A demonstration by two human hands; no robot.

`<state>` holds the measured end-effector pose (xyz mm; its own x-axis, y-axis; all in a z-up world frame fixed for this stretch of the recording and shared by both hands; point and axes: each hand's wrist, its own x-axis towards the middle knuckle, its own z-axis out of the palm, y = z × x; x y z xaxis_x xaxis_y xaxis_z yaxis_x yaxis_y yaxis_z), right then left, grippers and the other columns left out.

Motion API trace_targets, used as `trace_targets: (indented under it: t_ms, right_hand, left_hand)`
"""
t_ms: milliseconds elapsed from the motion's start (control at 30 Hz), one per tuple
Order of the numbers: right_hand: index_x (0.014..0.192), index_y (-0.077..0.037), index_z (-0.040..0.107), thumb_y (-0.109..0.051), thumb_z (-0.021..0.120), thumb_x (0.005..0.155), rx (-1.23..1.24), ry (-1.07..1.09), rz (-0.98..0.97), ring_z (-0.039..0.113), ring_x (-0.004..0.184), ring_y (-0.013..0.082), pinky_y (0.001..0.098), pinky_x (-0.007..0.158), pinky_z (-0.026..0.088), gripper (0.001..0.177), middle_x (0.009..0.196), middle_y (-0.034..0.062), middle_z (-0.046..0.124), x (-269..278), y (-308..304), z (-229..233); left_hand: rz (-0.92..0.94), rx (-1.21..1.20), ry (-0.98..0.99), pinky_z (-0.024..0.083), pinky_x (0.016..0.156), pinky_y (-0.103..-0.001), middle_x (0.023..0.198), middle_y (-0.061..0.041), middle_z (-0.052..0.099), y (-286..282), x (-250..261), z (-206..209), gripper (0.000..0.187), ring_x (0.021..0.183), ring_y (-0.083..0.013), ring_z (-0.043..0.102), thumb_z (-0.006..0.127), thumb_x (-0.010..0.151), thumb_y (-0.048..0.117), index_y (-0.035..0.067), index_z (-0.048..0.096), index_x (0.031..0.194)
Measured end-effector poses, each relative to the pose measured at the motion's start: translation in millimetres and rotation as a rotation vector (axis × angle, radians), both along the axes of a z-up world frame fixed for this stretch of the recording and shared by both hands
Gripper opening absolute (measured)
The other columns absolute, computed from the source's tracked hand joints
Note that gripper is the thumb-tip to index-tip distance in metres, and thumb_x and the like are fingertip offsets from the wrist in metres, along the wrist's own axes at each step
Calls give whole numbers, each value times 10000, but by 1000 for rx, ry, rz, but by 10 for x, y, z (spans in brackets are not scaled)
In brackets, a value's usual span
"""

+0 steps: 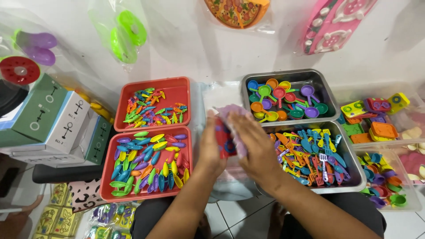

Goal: Wiping small plastic toy utensils and parts with a cloth and sorting them into metal trays.

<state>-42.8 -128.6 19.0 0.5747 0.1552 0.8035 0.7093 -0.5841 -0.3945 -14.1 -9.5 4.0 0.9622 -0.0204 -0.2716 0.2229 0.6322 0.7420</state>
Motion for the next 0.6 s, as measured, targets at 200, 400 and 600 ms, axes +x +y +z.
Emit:
trace_targets:
  t_ms: [200, 400, 600]
  right_hand:
    - [1362, 62, 567, -75, 573, 941, -108, 169, 193, 576, 1376, 337, 481, 1207, 406, 443, 1436, 217, 601, -321, 271, -52]
    - [1299, -1, 684, -309, 429, 1049, -71, -103, 143, 629, 1284, 374, 472, 1126, 472, 471, 1365, 211, 666, -36, 197, -192]
    - [1306, 23, 658, -360, 386, 1071, 67, 143, 269, 617, 1262, 436, 541, 1108, 454, 525, 1332, 228, 676, -16, 123, -11]
  left_hand:
    - [-75, -197, -29, 520, 1009, -496, 1377, -257, 548, 166, 97, 280, 870, 1205, -387, 612, 240, 923, 677, 71, 405, 1524]
    - [-218, -381, -114, 540, 953, -603, 1361, -286, 580, 131, 139, -2, 896, 1203, -446, 622, 309, 1005, 727, 15, 386, 1543]
    - [-208, -84, -15, 597, 908, -427, 1189, -292, 666, -2, -29, 107, 1056, 1065, -349, 696, 193, 872, 788, 19, 192, 1596]
